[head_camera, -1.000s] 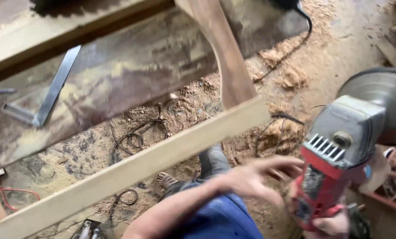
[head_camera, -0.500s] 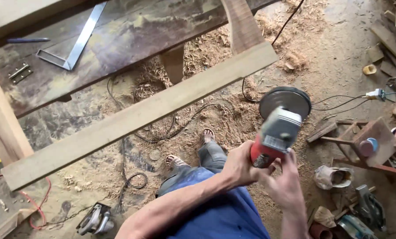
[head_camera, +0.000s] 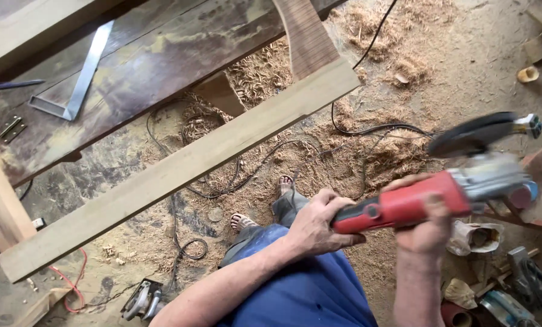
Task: Measuring, marking, and sanding wooden boards to prepare them for assembly
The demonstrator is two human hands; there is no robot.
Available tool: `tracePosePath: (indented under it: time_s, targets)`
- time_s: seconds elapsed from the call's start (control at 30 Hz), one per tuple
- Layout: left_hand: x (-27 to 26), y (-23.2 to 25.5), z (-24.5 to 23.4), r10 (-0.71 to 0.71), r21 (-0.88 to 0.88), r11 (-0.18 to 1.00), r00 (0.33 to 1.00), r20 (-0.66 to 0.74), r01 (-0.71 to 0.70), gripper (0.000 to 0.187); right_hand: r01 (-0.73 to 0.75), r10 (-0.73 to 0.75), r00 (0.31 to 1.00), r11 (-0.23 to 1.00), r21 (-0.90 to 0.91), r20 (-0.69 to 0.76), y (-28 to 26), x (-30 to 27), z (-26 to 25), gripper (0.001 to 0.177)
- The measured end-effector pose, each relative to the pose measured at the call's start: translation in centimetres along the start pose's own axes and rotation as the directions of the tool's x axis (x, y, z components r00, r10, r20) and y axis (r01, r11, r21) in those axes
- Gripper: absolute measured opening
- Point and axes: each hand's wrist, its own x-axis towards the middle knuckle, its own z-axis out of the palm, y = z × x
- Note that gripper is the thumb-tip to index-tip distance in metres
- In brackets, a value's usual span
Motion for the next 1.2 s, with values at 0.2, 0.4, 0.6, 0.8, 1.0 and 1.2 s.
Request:
tracePosePath:
  time_s: [0.2,0.4,0.6,0.8,1.0,1.2]
  targets:
    - [4.9,-1.5,1.8,-0.246,-0.116,0.965,0.966,-0.083,0.236,0.075,0.099,-0.111,0.986,0.991,-0.095,-0.127,-2.9,5.2,2.0,0.052]
    - [7.0,-2.5,3.3,-0.34,-0.266,0.918,0.929,-0.146,0.294,0.061,0.167,-0.186,0.982,0.943,-0.289,-0.037,-2.0,8.4,4.4,0.053]
    - [8.5,-0.9,2.2,-0.541,-0.523,0.726,0.841,-0.034,0.446,0.05,0.142,-0.142,0.989,0.839,-0.525,0.041,-1.9,11.7,6.4,0.043]
    - [12.9,1.0,1.1,-0.504,-0.375,0.552,0.656,0.561,0.745,0.075,-0.334,0.509,0.849,0.311,-0.89,-0.14,-3.0,13.6,12.6,0.041]
    - [16.7,-2.6,6.6,-0.446,-0.852,0.138,0.8,0.402,0.505,0.047,0.061,0.582,0.813,-0.039,-0.997,0.027,-1.9,17.5,12.8,0.021]
    - [19.1,-2.7,7.7,-0.453,-0.858,0.147,0.805,0.385,0.493,0.038,-0.002,0.517,0.856,-0.052,-0.999,-0.028,-2.0,19.6,12.6,0.018]
